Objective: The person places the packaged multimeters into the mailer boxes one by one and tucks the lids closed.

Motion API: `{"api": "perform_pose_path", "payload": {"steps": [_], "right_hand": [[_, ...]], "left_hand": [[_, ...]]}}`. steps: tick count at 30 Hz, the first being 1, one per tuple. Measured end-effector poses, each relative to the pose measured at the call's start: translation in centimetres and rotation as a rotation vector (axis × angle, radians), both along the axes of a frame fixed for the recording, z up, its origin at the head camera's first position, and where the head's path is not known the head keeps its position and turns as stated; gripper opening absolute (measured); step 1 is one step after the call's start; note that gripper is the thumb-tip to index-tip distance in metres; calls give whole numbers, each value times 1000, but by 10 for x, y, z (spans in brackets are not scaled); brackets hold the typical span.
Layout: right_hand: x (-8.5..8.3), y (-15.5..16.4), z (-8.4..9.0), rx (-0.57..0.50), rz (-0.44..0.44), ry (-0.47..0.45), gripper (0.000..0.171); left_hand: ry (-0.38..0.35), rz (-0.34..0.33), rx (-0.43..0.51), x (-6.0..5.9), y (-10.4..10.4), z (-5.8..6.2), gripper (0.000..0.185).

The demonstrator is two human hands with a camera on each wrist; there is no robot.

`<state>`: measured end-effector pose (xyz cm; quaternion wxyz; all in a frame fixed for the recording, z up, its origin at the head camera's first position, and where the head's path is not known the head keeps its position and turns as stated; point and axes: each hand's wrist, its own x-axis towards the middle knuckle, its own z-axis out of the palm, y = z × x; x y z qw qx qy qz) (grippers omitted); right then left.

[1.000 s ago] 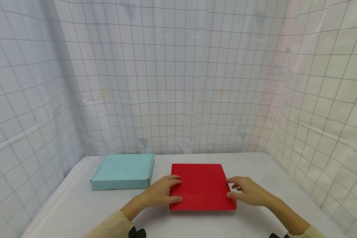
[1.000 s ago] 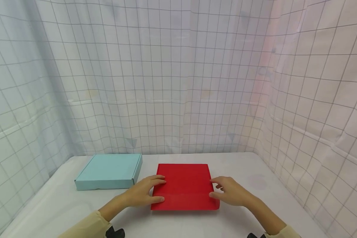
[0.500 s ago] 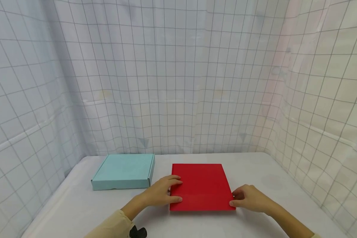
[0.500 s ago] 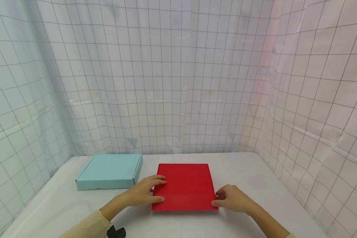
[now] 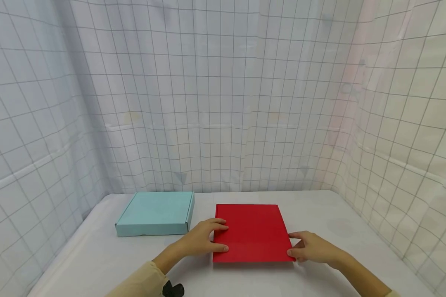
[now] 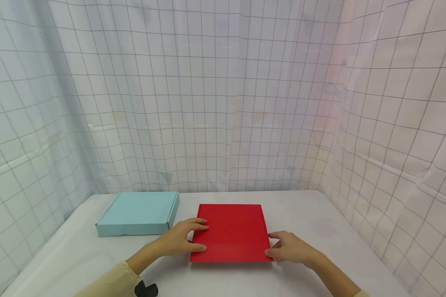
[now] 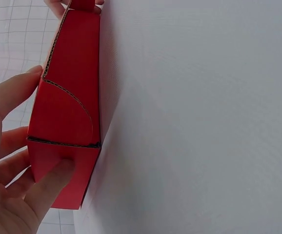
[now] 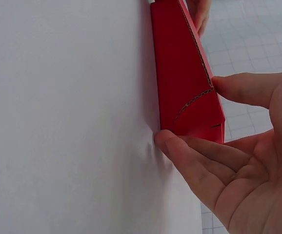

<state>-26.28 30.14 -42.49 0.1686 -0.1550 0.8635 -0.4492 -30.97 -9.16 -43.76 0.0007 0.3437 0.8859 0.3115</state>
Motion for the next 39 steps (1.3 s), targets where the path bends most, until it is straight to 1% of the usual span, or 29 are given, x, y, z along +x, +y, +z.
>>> {"api": "perform_pose_path", "payload": {"steps": [6, 11, 17, 20, 23, 25, 28, 30, 32, 34, 36, 39], "right_hand": [[0, -1, 4, -42, -4, -72, 71], [-1, -2, 5, -62, -2, -104, 69], [-2, -1, 6, -63, 3, -94, 68], [-3, -2, 5, -30, 8, -66, 67], [-5, -2, 4, 35, 9, -22, 66], [-7, -2, 3, 81, 21, 27, 64], [-8, -3, 2, 115, 53, 105, 62], [-9, -4, 1, 138, 79, 177, 65], [-9, -5, 1, 173, 91, 250, 71], [-10, -7, 2, 241, 92, 331, 79], [-10, -8, 3, 303, 99, 408, 84], [-10, -10, 4, 372, 129, 500, 85]], "left_hand": [[-14, 7, 13, 2, 1, 1, 66], [-26, 14, 17, 2, 2, 1, 66], [-27, 15, 24, 3, 2, 1, 66], [-30, 12, 25, 4, 2, 1, 67], [-33, 6, 18, 4, 2, 0, 69], [-36, -2, 8, 4, 1, 1, 71], [-49, -13, -3, 3, -1, 1, 75], [-56, -19, -4, 3, -2, 1, 76], [-61, -27, 0, 2, -3, 1, 77], [-64, -32, 1, 2, -4, 1, 78], [-65, -37, 1, 2, -5, 1, 79], [-65, -39, -2, 2, -5, 1, 79]]}}
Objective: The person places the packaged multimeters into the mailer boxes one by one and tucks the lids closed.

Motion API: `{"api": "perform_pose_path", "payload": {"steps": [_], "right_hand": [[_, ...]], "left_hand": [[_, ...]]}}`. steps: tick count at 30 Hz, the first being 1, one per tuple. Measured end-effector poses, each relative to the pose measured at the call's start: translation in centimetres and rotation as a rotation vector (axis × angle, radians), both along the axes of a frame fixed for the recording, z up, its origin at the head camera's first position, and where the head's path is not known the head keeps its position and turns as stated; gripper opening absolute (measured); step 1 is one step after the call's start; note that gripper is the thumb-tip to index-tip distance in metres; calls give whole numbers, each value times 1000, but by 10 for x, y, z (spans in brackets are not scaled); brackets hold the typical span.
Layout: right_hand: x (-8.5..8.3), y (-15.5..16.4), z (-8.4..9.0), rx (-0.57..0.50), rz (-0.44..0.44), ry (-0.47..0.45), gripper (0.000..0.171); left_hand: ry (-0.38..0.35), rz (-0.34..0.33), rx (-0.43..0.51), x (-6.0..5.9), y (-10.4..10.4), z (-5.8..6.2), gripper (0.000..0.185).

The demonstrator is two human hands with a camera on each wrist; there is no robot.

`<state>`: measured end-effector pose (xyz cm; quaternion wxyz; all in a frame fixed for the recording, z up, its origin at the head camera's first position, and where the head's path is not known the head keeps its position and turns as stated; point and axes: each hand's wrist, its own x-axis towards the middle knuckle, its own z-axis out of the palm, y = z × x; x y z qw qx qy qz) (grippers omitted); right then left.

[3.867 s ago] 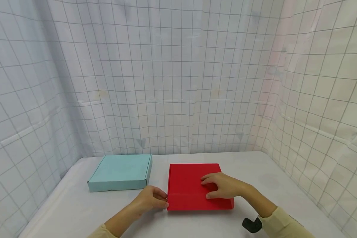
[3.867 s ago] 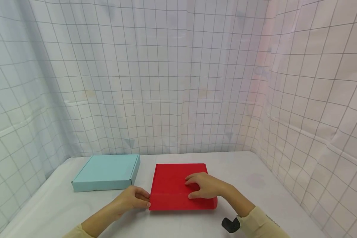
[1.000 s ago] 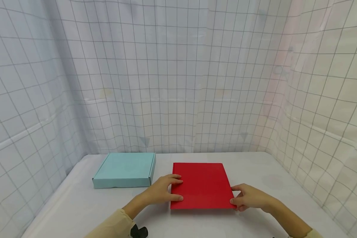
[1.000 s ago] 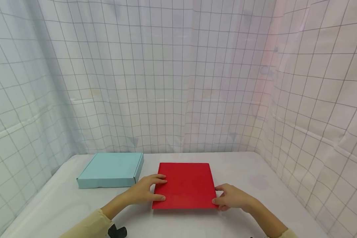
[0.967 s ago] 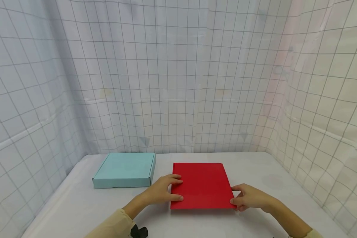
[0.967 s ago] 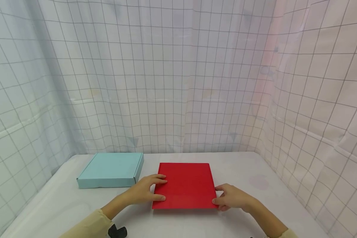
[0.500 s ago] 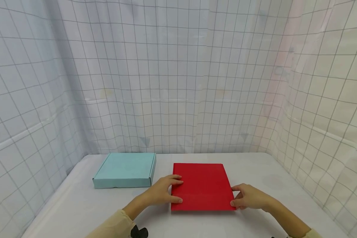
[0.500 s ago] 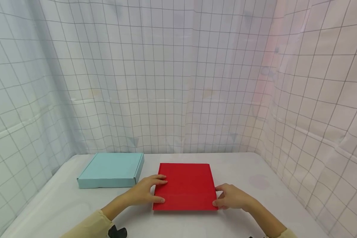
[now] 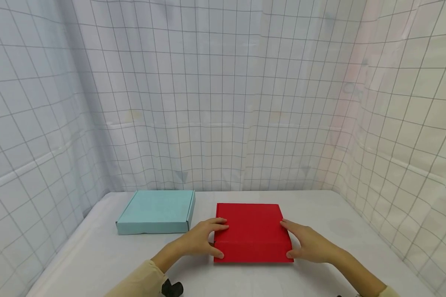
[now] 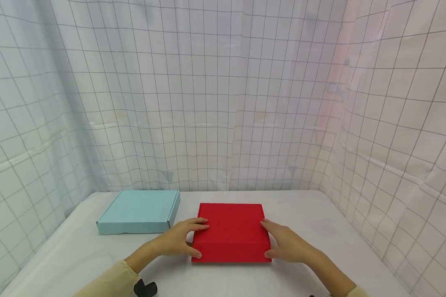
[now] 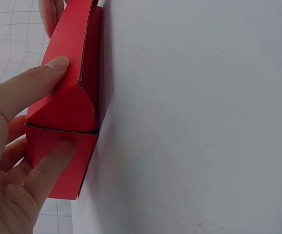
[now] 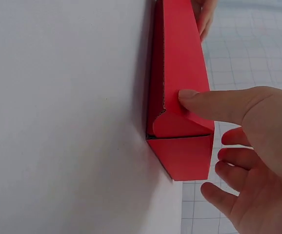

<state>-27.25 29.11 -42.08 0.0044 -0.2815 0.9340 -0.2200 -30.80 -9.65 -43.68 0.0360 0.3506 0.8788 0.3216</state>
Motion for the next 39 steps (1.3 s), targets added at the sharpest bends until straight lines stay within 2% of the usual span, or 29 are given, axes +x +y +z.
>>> {"api": "perform_pose_path", "payload": {"steps": [6, 14, 23, 30, 39], "right_hand": [[-1, -5, 0, 37, 91, 45, 77], [-5, -10, -2, 34, 120, 24, 73], [-10, -14, 1, 42, 115, 2, 72], [-10, -15, 1, 22, 101, 8, 68], [-11, -18, 3, 18, 97, 30, 68]], "left_hand": [[-9, -1, 3, 0, 0, 1, 79], [-71, -16, 46, 1, -1, -2, 79], [58, 12, -108, 1, 2, 1, 79], [58, 28, -127, 6, 6, 1, 78], [153, 33, -192, 7, 7, 1, 77]]}}
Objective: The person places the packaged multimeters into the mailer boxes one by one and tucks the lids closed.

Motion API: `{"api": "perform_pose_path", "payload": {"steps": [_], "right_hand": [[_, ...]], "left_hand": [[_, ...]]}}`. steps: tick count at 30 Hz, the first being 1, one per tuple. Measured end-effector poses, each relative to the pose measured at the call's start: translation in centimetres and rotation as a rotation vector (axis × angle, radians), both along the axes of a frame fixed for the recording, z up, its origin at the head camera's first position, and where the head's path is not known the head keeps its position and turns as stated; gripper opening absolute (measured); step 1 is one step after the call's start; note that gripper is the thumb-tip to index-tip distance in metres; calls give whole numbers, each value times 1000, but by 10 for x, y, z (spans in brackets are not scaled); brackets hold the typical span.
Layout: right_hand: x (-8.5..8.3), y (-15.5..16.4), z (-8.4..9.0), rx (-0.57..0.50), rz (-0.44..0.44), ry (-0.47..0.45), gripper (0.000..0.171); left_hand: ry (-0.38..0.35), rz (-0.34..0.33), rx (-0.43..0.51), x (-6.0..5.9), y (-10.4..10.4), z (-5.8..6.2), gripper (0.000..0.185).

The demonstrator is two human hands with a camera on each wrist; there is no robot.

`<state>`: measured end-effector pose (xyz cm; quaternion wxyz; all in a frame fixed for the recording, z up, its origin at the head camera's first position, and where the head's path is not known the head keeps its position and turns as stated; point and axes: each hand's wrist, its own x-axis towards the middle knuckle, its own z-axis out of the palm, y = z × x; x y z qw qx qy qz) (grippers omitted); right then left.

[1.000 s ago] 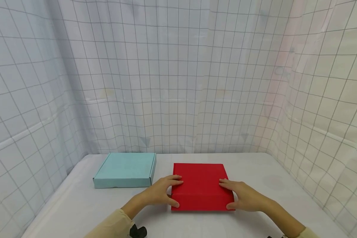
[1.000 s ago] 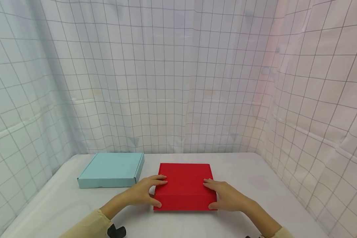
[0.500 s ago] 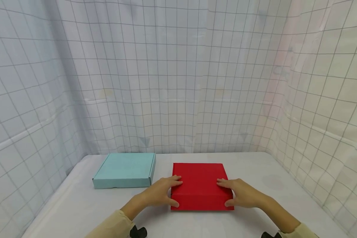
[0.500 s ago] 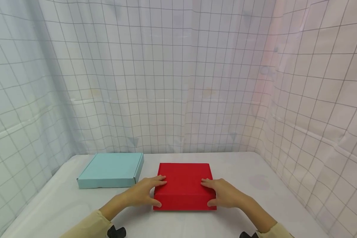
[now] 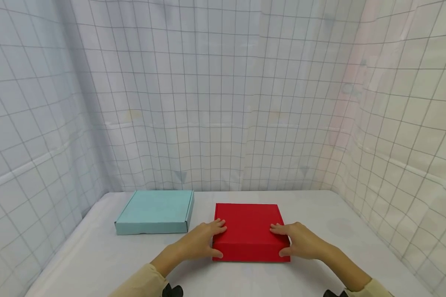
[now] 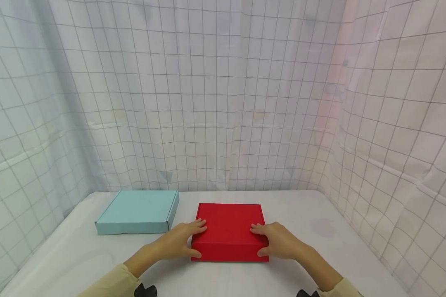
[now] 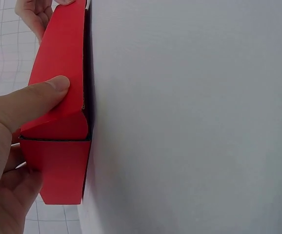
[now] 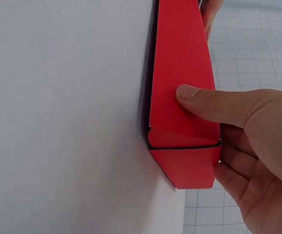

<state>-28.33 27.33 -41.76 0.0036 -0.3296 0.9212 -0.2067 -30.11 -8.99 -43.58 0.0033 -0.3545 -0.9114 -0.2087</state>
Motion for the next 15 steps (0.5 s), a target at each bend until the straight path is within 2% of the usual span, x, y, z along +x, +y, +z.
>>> {"api": "perform_pose_path", "payload": {"steps": [8, 15], "right_hand": [[-2, 0, -4, 1, -18, -1, 67], [-4, 0, -5, 2, -26, 11, 67]], "left_hand": [[51, -21, -85, 3, 3, 5, 75], [48, -12, -95, 5, 5, 7, 75]]}}
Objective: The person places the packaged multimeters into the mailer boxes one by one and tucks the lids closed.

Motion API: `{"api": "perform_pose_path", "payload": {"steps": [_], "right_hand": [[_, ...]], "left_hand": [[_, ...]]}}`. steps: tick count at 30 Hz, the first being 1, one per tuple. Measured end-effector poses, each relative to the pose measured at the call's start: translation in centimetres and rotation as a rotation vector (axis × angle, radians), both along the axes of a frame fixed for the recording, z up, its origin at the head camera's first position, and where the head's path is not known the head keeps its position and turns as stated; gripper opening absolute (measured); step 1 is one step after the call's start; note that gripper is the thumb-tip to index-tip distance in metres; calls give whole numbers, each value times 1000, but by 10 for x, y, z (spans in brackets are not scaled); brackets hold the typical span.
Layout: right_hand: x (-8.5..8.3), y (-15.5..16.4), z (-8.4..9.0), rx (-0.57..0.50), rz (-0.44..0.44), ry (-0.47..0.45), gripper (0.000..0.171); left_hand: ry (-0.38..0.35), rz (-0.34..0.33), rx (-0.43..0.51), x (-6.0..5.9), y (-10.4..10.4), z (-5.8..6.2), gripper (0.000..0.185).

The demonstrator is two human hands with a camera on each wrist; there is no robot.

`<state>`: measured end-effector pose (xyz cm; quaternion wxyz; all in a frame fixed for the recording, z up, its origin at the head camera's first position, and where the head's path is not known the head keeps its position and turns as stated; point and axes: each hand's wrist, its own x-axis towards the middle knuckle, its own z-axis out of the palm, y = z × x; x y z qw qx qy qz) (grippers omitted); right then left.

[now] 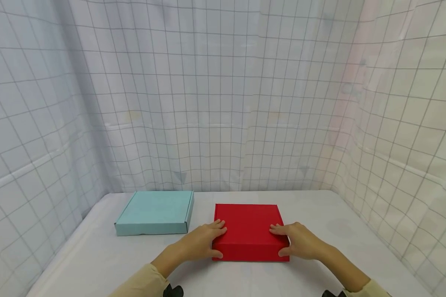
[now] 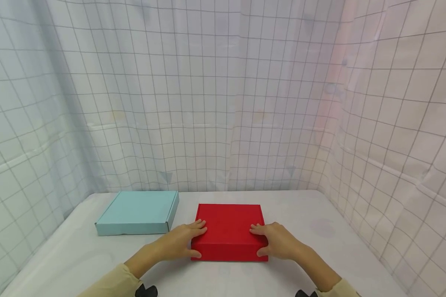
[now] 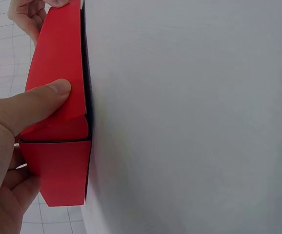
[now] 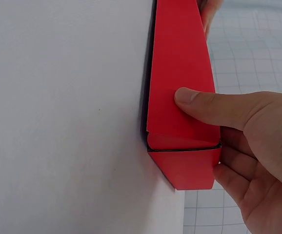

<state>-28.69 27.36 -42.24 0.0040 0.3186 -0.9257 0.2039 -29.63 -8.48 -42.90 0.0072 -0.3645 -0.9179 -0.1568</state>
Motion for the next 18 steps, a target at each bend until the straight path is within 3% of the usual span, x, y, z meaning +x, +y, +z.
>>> {"api": "perform_pose_path", "payload": {"steps": [18], "right_hand": [[-1, 0, 6, 44, 10, 15, 65]], "left_hand": [[32, -9, -18, -2, 0, 0, 73]]}}
